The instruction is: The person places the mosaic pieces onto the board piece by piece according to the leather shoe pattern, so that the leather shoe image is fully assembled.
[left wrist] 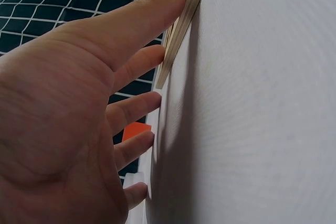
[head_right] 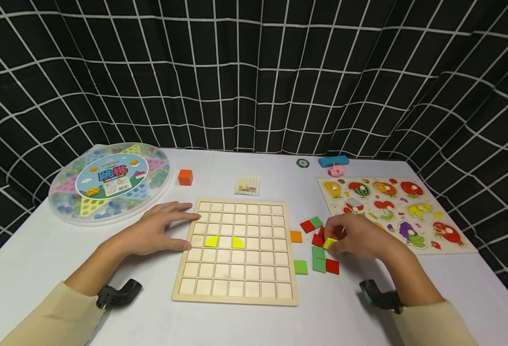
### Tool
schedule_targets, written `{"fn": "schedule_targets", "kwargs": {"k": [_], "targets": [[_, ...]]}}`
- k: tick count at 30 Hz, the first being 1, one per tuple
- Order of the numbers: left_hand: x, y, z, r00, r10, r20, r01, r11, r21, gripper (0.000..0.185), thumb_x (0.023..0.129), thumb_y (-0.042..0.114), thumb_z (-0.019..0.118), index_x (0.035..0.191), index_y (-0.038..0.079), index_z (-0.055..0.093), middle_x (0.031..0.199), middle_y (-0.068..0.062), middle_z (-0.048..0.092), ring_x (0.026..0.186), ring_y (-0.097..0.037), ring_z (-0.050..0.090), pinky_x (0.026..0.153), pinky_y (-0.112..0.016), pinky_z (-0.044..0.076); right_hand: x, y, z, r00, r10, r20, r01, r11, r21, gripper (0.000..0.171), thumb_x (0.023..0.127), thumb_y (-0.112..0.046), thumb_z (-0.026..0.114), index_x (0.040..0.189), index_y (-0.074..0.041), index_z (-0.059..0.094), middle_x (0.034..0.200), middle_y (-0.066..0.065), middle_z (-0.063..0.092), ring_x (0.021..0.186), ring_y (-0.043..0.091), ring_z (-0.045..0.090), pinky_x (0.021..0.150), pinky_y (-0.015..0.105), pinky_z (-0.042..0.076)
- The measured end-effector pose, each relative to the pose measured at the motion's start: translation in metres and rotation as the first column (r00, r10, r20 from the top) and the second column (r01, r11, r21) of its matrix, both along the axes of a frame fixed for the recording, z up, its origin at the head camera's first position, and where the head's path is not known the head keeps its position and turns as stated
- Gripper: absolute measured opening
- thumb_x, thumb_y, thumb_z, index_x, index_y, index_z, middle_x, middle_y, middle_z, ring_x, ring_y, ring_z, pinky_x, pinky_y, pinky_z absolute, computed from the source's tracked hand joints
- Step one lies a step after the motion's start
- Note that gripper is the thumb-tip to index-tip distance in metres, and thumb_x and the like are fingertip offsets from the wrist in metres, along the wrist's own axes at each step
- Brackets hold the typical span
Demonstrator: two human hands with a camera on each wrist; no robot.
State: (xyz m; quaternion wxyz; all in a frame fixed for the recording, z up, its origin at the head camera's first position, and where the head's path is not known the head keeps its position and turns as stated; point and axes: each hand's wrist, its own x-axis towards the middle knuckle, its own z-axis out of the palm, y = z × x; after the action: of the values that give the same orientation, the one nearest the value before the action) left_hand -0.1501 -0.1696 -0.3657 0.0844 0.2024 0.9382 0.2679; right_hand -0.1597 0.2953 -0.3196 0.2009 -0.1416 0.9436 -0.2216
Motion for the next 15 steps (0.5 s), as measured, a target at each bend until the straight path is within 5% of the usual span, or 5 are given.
{"fn": "schedule_targets", "kwargs": {"k": [8, 15], "targets": [[0.0, 0.0, 0.0, 1.0, 0.012, 0.011, -0.011, 1.0, -0.009, 0.067, 0.082, 0.05, 0.083, 0.143, 0.029, 0.064, 0.164, -0.007, 0.042, 0.156, -0.04, 0.025, 0.125, -0.064, 0.015, -0.001, -0.029, 0.017, 0.995, -0.019, -0.101, 0.001, 0.986, -0.169, 0.025, 0.095, -0.018, 0.075, 0.117, -0.009, 0.076, 0.101, 0.003, 0.074, 0.09, 0.019, 0.061, 0.07, 0.025, 0.058], [0.0, -0.001, 0.001, 1.0, 0.018, 0.013, -0.018, 1.0, -0.012, 0.067, 0.081, 0.05, 0.084, 0.142, 0.03, 0.064, 0.163, -0.007, 0.043, 0.156, -0.039, 0.026, 0.125, -0.064, 0.017, 0.0, -0.074, 0.023, 0.995, 0.0, -0.102, -0.028, 0.96, -0.277, 0.022, 0.095, -0.016, 0.074, 0.115, -0.009, 0.074, 0.096, 0.005, 0.069, 0.086, 0.022, 0.062, 0.07, 0.03, 0.058]]}}
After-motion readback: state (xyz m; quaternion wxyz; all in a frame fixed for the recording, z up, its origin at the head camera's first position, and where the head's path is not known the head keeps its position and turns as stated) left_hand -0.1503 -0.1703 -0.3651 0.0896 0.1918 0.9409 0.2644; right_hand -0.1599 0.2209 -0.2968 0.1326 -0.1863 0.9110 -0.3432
